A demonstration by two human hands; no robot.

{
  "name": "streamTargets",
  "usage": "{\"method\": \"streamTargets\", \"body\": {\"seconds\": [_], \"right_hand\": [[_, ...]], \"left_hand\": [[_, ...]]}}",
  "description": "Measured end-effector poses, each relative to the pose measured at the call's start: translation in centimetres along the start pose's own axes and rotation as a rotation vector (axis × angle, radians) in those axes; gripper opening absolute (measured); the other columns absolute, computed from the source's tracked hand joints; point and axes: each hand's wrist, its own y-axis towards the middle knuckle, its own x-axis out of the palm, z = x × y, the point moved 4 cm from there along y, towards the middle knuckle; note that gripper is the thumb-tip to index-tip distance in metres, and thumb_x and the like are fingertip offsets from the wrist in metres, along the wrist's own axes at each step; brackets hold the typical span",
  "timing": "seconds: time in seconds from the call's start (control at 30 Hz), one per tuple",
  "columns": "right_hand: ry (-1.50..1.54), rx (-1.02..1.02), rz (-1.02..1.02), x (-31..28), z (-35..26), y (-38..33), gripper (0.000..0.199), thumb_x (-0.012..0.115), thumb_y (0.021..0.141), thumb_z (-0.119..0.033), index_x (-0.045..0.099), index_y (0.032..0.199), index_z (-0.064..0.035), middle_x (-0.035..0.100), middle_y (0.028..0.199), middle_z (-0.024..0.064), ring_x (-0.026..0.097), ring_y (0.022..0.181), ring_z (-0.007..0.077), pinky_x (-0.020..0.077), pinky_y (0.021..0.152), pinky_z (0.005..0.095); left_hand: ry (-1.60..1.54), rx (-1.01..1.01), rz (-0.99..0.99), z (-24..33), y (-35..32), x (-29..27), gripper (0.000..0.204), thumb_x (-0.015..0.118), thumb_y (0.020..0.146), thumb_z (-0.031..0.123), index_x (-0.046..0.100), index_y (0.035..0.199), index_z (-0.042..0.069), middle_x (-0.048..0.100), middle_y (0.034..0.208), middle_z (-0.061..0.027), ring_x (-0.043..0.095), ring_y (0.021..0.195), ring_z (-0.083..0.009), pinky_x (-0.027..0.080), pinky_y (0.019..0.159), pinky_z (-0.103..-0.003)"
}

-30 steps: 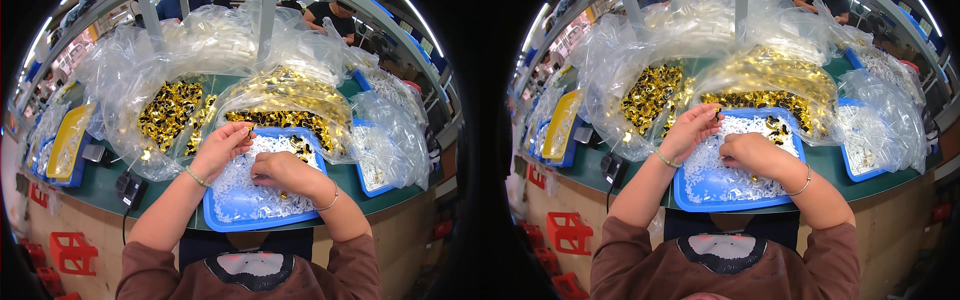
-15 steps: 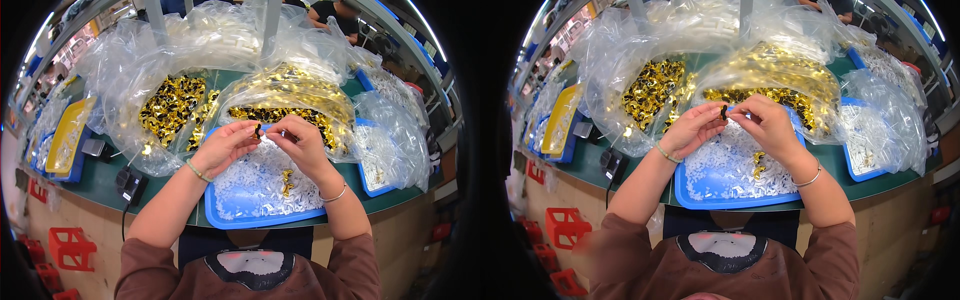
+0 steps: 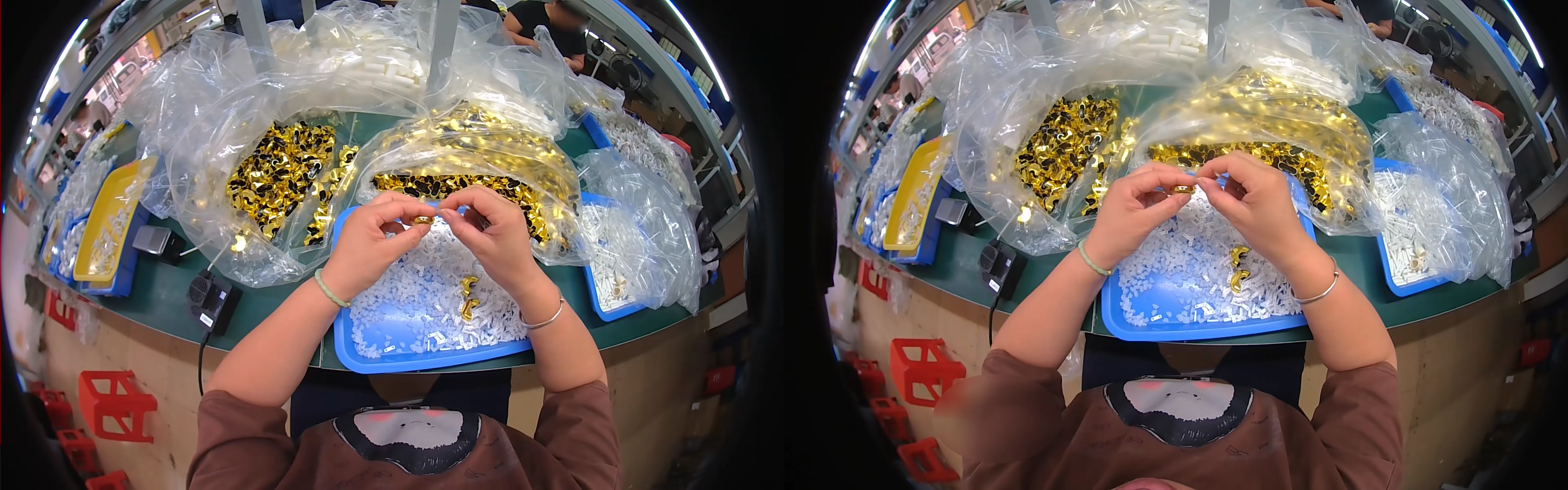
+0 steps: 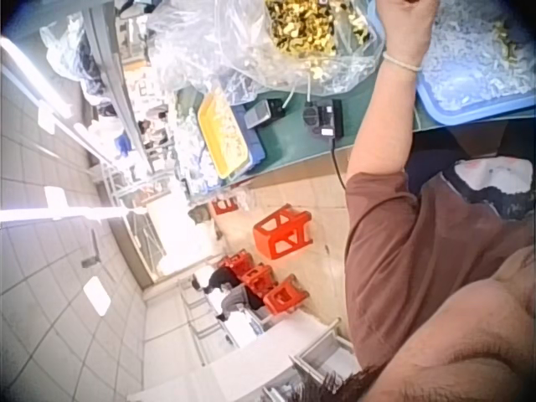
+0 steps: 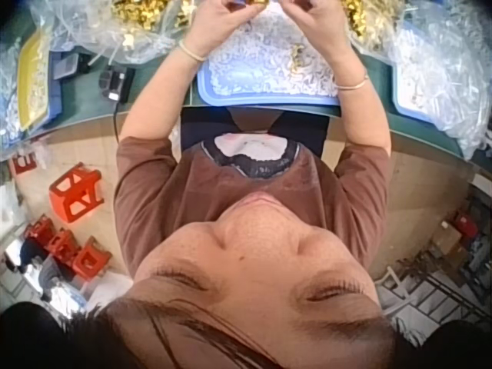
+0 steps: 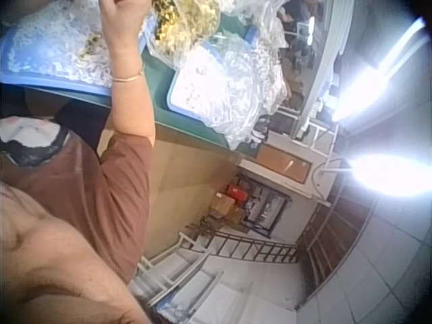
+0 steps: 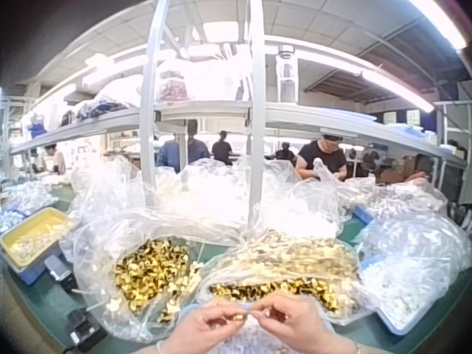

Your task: The person repeatedly picks small gold and black components from a blue tray and assembles them by hand. They insert a small white piece into each gold component and place the assembled units back into the tray. The process is repetitive and performed one at a time.

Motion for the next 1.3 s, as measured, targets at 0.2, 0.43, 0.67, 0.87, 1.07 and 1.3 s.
{"method": "streamTargets", "body": {"seconds": [0.2,0.43,0.67,0.87,1.07,1.3], "right_hand": [[-0.031,-0.047,-0.006,0.1,-0.1,-0.2,0.007,0.070,0.086,-0.004,0.068,0.092,-0.0025,0.062,0.080,0.0022,0.050,0.060,0.0067,0.0401,0.055,0.0209],[0.130,0.112,-0.104,0.1,1.0,0.0,0.010,0.072,0.084,-0.004,0.072,0.094,-0.0036,0.065,0.078,-0.0022,0.047,0.061,0.0029,0.0388,0.056,0.0189],[0.118,0.082,-0.107,0.0,0.5,0.0,0.012,0.072,0.084,-0.003,0.074,0.096,-0.0045,0.069,0.081,-0.0026,0.049,0.062,0.0025,0.0397,0.056,0.0190],[-0.042,-0.096,-0.036,0.0,-0.9,-0.1,0.015,0.071,0.082,-0.002,0.072,0.096,-0.0055,0.069,0.081,0.0033,0.055,0.060,0.0094,0.0448,0.055,0.0226],[-0.258,-0.329,-0.016,-0.3,-1.7,-0.2,0.019,0.072,0.078,0.000,0.071,0.095,-0.0066,0.069,0.081,0.0080,0.065,0.063,0.0193,0.0512,0.056,0.0286],[-0.291,-0.381,0.001,-0.3,-1.7,-0.1,0.018,0.074,0.076,0.001,0.070,0.091,-0.0072,0.068,0.078,0.0077,0.065,0.064,0.0203,0.0515,0.055,0.0291]], "left_hand": [[-0.048,-0.085,0.011,-0.4,-0.1,0.1,0.024,0.070,0.087,0.002,0.064,0.110,-0.001,0.067,0.101,-0.0057,0.064,0.093,-0.0106,0.054,0.079,-0.023],[-0.163,-0.044,0.051,-0.6,-0.1,0.3,0.020,0.075,0.083,0.005,0.067,0.101,0.000,0.069,0.091,-0.0023,0.062,0.078,-0.0048,0.051,0.070,-0.020],[-0.132,-0.096,-0.007,-0.5,-0.2,0.2,0.019,0.071,0.086,0.000,0.065,0.104,-0.001,0.067,0.099,-0.0060,0.065,0.091,-0.0102,0.054,0.082,-0.024],[-0.200,-0.082,0.035,-0.4,-0.3,0.3,0.018,0.075,0.084,0.005,0.068,0.100,0.000,0.069,0.092,-0.0025,0.064,0.081,-0.0057,0.052,0.073,-0.021],[-0.280,-0.085,0.021,-0.1,-0.3,0.4,0.018,0.074,0.085,0.003,0.067,0.101,0.000,0.070,0.095,-0.0050,0.067,0.088,-0.0088,0.054,0.077,-0.022],[-0.295,-0.091,0.011,-0.2,-0.3,0.5,0.017,0.074,0.085,0.003,0.066,0.100,0.000,0.071,0.095,-0.0051,0.068,0.089,-0.0098,0.054,0.079,-0.023]]}}
